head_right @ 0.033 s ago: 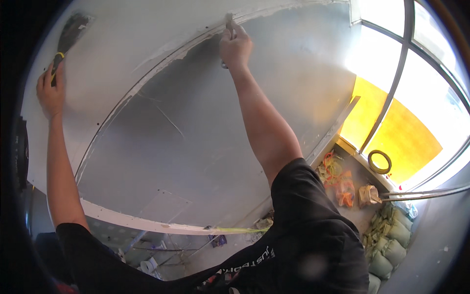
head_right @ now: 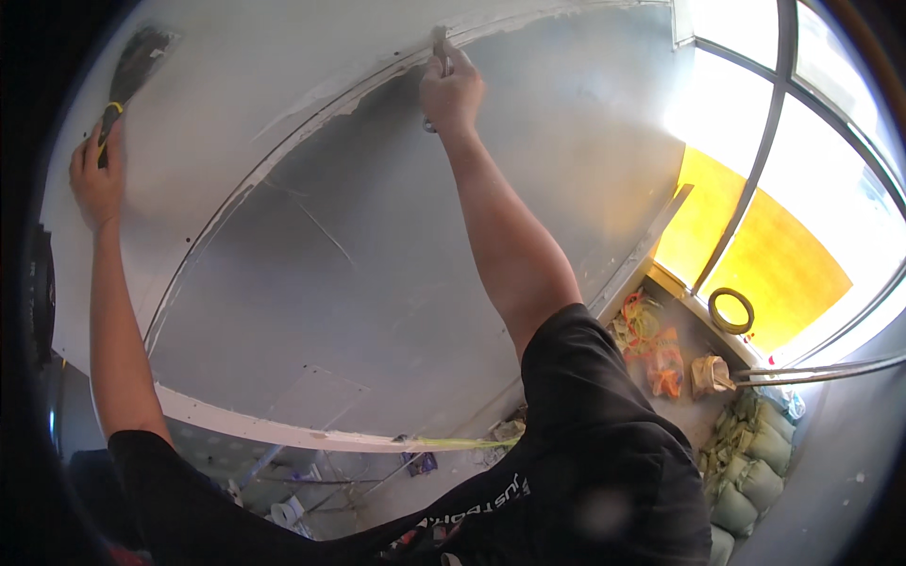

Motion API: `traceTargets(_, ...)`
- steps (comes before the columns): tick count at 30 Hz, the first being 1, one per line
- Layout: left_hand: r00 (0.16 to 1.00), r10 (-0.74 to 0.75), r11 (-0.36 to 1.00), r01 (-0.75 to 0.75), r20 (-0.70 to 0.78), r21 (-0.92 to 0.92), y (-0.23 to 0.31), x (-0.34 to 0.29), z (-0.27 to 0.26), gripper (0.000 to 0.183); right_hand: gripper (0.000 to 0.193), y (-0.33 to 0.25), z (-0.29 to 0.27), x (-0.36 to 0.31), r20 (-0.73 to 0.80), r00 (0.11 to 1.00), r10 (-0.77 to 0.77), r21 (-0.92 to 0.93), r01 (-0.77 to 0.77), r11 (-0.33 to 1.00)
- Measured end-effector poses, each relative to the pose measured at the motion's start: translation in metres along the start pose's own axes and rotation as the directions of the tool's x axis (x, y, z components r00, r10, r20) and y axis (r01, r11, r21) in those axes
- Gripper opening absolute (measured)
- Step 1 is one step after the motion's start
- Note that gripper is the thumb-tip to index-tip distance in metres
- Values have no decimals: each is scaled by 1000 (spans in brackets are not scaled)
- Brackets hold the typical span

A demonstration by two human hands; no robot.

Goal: The person scrapes a white ceiling surface using a utility knife and a scraper. They repeatedly remove loose material along a curved seam, alternating between cutting and scraping motions.

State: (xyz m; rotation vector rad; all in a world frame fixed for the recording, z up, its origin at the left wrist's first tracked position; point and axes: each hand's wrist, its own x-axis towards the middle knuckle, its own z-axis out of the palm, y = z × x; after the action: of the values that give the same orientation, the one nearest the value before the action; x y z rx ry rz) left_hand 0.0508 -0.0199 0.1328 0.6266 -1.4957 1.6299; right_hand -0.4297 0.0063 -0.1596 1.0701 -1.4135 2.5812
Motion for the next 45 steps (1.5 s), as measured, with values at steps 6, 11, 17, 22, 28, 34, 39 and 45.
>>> traceTargets(6,999,36,999,-35,-20,22,-4,1,2,36,42,-1,13,-10,-9,997,-70,18,71,997)
traceTargets(11,999,7,1000,-7,-41,2,10,-1,-1,36,42,-5,23,-24,10,992,-127,13,127,992)
traceTargets(17,998,12,999,-14,-56,-38,6,-1,-3,36,42,-29,34,-59,-2,998,-63,51,63,997)
traceTargets(22,997,17,997,-22,-72,-67,5,0,-3,35,43,-61,44,-94,47,999,-28,19,27,999)
traceTargets(28,999,20,999,-21,-31,-34,9,2,-8,35,42,-81,48,-108,79,994,70,62,-75,995)
traceTargets(34,995,-13,1000,11,-94,-27,14,2,-4,36,41,-85,64,-122,-46,999,9,49,-7,999)
traceTargets(39,992,20,999,-25,-121,-42,10,1,-4,37,40,-105,76,-148,-13,998,55,105,-53,993)
traceTargets(45,996,23,1000,-22,-83,11,9,1,-6,36,40,-124,80,-169,66,992,110,135,-118,984)
